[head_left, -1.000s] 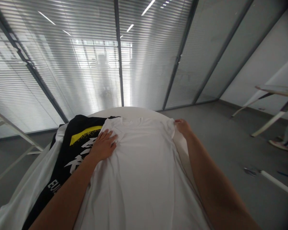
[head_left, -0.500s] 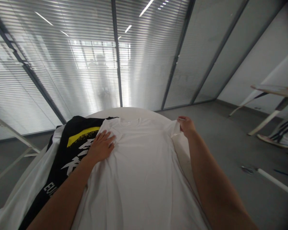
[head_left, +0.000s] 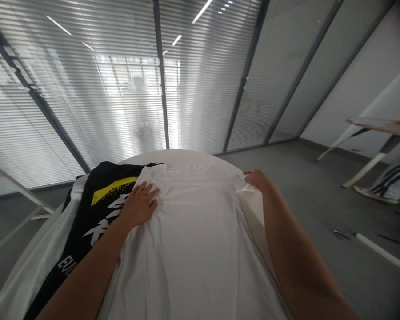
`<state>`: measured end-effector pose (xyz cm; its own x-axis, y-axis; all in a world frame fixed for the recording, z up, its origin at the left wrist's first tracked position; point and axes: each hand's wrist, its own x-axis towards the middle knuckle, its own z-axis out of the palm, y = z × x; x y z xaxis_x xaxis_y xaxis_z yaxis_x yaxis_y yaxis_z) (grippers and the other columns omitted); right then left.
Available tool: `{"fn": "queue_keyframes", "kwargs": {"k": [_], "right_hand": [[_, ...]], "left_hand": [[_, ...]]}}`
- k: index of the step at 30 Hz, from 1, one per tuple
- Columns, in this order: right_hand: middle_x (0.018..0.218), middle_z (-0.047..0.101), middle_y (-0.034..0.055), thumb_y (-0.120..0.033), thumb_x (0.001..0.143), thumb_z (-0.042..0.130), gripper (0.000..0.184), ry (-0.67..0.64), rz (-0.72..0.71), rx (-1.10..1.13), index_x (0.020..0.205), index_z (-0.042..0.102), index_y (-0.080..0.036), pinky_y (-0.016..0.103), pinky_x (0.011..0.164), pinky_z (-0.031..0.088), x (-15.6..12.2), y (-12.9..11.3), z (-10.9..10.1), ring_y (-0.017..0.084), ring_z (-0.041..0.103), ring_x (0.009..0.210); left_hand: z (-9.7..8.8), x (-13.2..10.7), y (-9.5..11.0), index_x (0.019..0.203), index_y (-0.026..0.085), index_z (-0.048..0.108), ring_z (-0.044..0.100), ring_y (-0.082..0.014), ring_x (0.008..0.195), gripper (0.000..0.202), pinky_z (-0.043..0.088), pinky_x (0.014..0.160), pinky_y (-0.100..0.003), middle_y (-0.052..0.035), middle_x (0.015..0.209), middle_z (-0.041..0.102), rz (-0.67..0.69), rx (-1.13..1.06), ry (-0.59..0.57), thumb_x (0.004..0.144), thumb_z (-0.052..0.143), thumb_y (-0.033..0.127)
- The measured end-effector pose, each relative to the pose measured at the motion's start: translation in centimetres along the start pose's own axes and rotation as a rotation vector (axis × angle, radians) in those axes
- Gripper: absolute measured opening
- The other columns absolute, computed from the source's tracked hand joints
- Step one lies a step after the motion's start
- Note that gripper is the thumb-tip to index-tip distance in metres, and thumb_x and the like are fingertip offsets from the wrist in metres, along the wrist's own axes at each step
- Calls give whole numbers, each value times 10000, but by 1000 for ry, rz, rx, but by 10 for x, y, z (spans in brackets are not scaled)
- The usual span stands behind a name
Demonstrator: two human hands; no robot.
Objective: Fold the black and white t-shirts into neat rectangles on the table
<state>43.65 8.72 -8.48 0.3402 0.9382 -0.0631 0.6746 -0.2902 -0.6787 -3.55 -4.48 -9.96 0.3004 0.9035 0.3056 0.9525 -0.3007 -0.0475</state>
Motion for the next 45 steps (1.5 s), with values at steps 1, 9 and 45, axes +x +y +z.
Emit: {"fn": "queue_keyframes", "kwargs": {"k": [1,9,45], "right_hand": [[519,603,25,-144,680,590,332,3,7,-2,988,715,-136,242,452,435,-1,-1,-1,155,551,463],[775,704,78,-139,761,552,420,-37,-78,97,1163,671,-108,209,453,428,-23,-39,-9,132,588,531],[720,646,49,-296,568,838,422,-681,-31,-294,939,673,-183,309,560,565,-60,-68,-1,172,621,651]], "left_hand": [[0,0,0,1337,268,575,331,-285,1403,466,260,1150,-495,-55,1437,501,1,3,1,921,395,372],[-2,0,2,1344,262,569,331,-282,1403,472,256,1152,-483,-54,1430,510,0,30,-14,923,387,377],[-2,0,2,1335,265,577,332,-288,1401,470,260,1147,-492,-58,1433,506,-3,15,-8,921,384,375]]}}
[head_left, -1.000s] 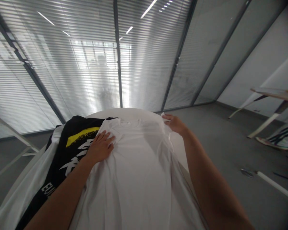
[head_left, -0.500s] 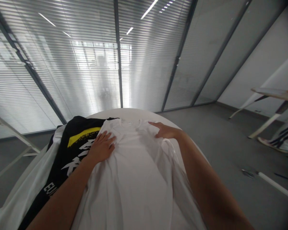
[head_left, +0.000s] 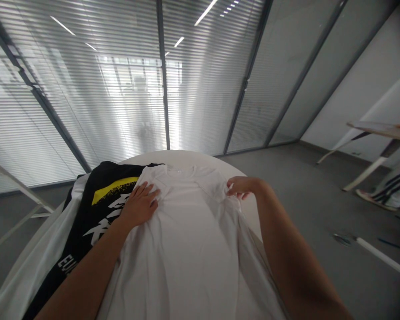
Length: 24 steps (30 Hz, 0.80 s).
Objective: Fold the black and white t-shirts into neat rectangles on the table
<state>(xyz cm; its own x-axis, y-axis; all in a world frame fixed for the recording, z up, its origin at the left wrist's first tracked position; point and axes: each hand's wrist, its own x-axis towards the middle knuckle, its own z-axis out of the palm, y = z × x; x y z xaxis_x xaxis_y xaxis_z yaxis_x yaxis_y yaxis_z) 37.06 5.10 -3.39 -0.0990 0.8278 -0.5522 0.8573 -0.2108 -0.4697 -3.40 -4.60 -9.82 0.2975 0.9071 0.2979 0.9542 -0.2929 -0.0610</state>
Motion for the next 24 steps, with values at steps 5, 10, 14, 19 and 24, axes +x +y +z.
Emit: {"fn": "queue_keyframes", "kwargs": {"k": [5,10,14,19,24], "right_hand": [[823,673,73,-273,512,855,708,14,42,101,1178,626,-202,378,603,579,-3,14,-9,197,632,676],[1092,673,148,-391,745,715,751,110,-31,-27,1419,427,-228,431,781,561,9,18,-12,275,658,936],[1470,431,133,-467,944,435,572,529,-328,-231,1460,369,-229,474,1103,318,34,-3,13,303,364,1365],[1586,206,108,-582,954,294,642,481,-337,-353,1504,298,-253,610,1123,117,55,-21,62,372,172,1440],[1597,170,94,-536,972,209,619,532,-310,-477,1531,218,-271,616,1110,137,58,-20,74,339,163,1448]], "left_hand": [[0,0,0,1342,256,573,329,-291,1403,472,257,1150,-493,-63,1436,501,2,4,-6,925,382,369],[0,0,0,1338,263,576,331,-291,1402,470,255,1149,-492,-64,1433,505,2,-6,3,920,392,372],[1,0,0,1346,266,568,333,-286,1401,476,254,1150,-485,-63,1432,506,1,9,1,920,387,379],[-1,0,2,1343,260,571,342,-286,1397,475,257,1150,-479,-57,1433,505,-2,35,2,925,380,378],[-3,1,4,1318,266,595,368,-288,1382,461,265,1149,-475,-61,1410,530,-22,2,30,895,440,362]]}}
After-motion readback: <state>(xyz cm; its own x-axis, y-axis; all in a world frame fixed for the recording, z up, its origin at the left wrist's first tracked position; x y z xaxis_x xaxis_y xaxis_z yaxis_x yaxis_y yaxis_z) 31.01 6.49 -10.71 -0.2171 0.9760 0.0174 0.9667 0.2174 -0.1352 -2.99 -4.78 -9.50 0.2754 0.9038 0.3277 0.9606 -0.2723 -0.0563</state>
